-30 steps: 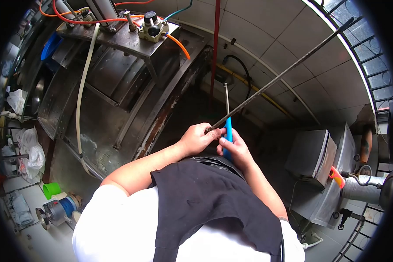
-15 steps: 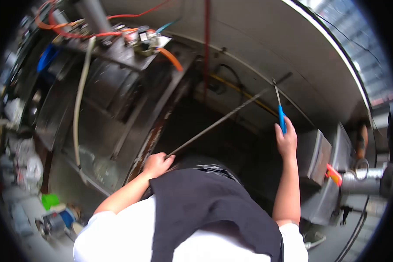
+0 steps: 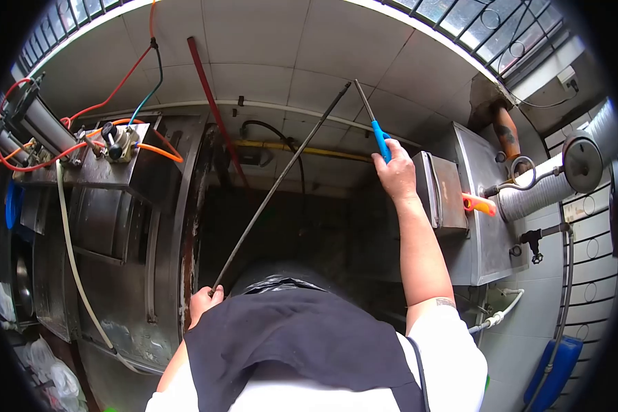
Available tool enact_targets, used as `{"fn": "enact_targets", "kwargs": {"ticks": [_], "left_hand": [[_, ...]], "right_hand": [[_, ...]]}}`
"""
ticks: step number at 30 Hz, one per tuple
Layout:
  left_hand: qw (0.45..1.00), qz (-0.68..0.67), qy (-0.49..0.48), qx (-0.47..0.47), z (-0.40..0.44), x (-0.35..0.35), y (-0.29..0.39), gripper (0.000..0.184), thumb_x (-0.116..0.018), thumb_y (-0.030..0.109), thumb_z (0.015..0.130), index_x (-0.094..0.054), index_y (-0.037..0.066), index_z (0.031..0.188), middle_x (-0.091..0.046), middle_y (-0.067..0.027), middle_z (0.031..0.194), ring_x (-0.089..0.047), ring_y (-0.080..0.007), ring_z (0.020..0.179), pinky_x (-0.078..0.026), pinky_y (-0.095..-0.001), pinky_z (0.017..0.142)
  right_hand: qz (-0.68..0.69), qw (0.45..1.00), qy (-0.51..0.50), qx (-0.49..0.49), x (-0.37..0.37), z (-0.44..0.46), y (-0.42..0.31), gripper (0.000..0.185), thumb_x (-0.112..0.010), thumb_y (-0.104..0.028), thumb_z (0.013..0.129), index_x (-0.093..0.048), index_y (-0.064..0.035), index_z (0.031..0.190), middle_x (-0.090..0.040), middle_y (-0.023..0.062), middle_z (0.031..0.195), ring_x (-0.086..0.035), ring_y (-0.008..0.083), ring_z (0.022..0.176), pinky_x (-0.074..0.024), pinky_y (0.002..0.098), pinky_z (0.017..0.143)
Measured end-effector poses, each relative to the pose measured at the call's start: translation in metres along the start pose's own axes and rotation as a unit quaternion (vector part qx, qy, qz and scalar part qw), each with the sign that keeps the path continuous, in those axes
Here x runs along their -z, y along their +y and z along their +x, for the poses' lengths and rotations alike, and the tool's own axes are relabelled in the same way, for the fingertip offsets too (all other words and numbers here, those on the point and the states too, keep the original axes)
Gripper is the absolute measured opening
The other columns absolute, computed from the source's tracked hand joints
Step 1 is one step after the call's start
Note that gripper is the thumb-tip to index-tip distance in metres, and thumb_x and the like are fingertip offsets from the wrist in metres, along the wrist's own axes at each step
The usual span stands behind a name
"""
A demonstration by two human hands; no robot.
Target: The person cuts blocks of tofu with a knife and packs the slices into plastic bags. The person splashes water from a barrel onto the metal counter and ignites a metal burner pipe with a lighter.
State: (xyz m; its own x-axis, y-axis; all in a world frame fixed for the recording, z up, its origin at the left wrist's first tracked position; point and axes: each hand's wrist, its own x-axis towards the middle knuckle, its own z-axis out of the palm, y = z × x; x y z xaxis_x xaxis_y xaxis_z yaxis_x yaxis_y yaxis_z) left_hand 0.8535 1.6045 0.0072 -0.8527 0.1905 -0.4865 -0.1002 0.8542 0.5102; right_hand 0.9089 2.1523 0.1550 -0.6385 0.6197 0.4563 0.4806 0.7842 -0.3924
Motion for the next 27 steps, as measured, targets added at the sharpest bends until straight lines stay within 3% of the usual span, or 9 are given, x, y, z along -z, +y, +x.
{"fn": "enact_targets", "kwargs": {"ticks": [2,6,9,11,18,22,24,25,27], "left_hand": [[1.000,-0.005,-0.003,0.004,0.000,-0.003,-0.003,0.048,-0.069,0.045,0.098,-0.073,-0.002,0.090,-0.070,-0.0244,0.079,-0.071,-0.0425,0.078,-0.052,-0.0488,0.070],[1.000,-0.013,-0.016,-0.005,0.009,-0.011,-0.017,0.048,-0.069,0.046,0.098,-0.074,-0.002,0.091,-0.070,-0.0241,0.076,-0.071,-0.0426,0.077,-0.053,-0.0488,0.070],[1.000,0.004,-0.018,-0.007,0.014,-0.014,-0.022,0.048,-0.069,0.046,0.097,-0.074,-0.002,0.091,-0.069,-0.0243,0.074,-0.071,-0.0430,0.075,-0.053,-0.0491,0.070],[1.000,0.006,-0.013,-0.007,0.014,-0.016,-0.023,0.049,-0.070,0.046,0.097,-0.074,-0.002,0.091,-0.069,-0.0244,0.074,-0.071,-0.0431,0.075,-0.052,-0.0492,0.070],[1.000,0.003,-0.014,-0.001,0.009,-0.013,-0.014,0.049,-0.070,0.047,0.096,-0.074,-0.002,0.091,-0.068,-0.0250,0.071,-0.071,-0.0425,0.073,-0.052,-0.0488,0.069],[1.000,0.018,-0.020,0.008,0.009,-0.013,-0.012,0.049,-0.071,0.047,0.096,-0.074,-0.001,0.091,-0.068,-0.0249,0.071,-0.071,-0.0421,0.072,-0.052,-0.0484,0.069],[1.000,0.020,-0.012,0.001,0.007,-0.013,-0.009,0.049,-0.071,0.047,0.096,-0.074,-0.001,0.090,-0.067,-0.0246,0.070,-0.071,-0.0403,0.071,-0.052,-0.0481,0.069],[1.000,0.023,-0.018,0.005,0.006,-0.013,-0.007,0.049,-0.071,0.048,0.096,-0.074,-0.001,0.091,-0.067,-0.0246,0.070,-0.072,-0.0366,0.070,-0.052,-0.0479,0.068],[0.999,0.028,-0.028,0.003,0.007,-0.012,-0.001,0.049,-0.071,0.048,0.097,-0.074,-0.001,0.091,-0.067,-0.0246,0.069,-0.073,-0.0328,0.069,-0.052,-0.0477,0.068]], "right_hand": [[0.013,0.998,0.010,0.057,0.003,0.001,0.003,0.028,-0.074,-0.023,0.091,-0.065,-0.0111,0.115,-0.071,0.0197,0.095,-0.070,0.0446,0.092,-0.0574,0.0541,0.083],[-0.004,1.000,-0.005,0.016,0.004,0.000,0.011,0.035,-0.077,-0.024,0.089,-0.068,-0.0067,0.118,-0.074,0.0214,0.098,-0.070,0.0447,0.093,-0.0571,0.0512,0.085],[0.027,0.994,0.070,0.076,0.006,-0.003,0.010,0.036,-0.079,-0.023,0.088,-0.069,-0.0064,0.118,-0.072,0.0162,0.091,-0.071,0.0363,0.084,-0.0575,0.0451,0.081],[0.127,0.990,-0.018,-0.065,0.012,-0.003,0.009,0.033,-0.077,-0.023,0.088,-0.070,-0.0082,0.117,-0.072,0.0173,0.086,-0.071,0.0365,0.080,-0.0579,0.0446,0.080],[0.231,0.962,-0.103,-0.106,0.010,-0.013,0.011,0.032,-0.079,-0.023,0.086,-0.070,-0.0061,0.111,-0.071,0.0144,0.083,-0.068,0.0246,0.073,-0.0557,0.0372,0.075],[0.134,0.987,-0.049,-0.067,0.003,-0.018,0.013,0.034,-0.078,-0.030,0.091,-0.069,-0.0091,0.117,-0.073,0.0146,0.094,-0.072,0.0345,0.082,-0.0576,0.0427,0.079],[-0.011,1.000,0.001,-0.015,-0.001,-0.022,0.014,0.044,-0.079,-0.036,0.094,-0.064,-0.0115,0.128,-0.069,0.0155,0.109,-0.072,0.0345,0.095,-0.0573,0.0451,0.083],[-0.001,0.998,-0.042,-0.042,-0.003,-0.022,0.021,0.055,-0.076,-0.042,0.095,-0.057,-0.0146,0.139,-0.065,0.0190,0.128,-0.068,0.0427,0.112,-0.0563,0.0533,0.093],[0.000,0.998,-0.029,-0.050,0.005,-0.023,0.021,0.056,-0.075,-0.045,0.096,-0.058,-0.0137,0.139,-0.067,0.0174,0.120,-0.070,0.0398,0.109,-0.0561,0.0502,0.094]]}}
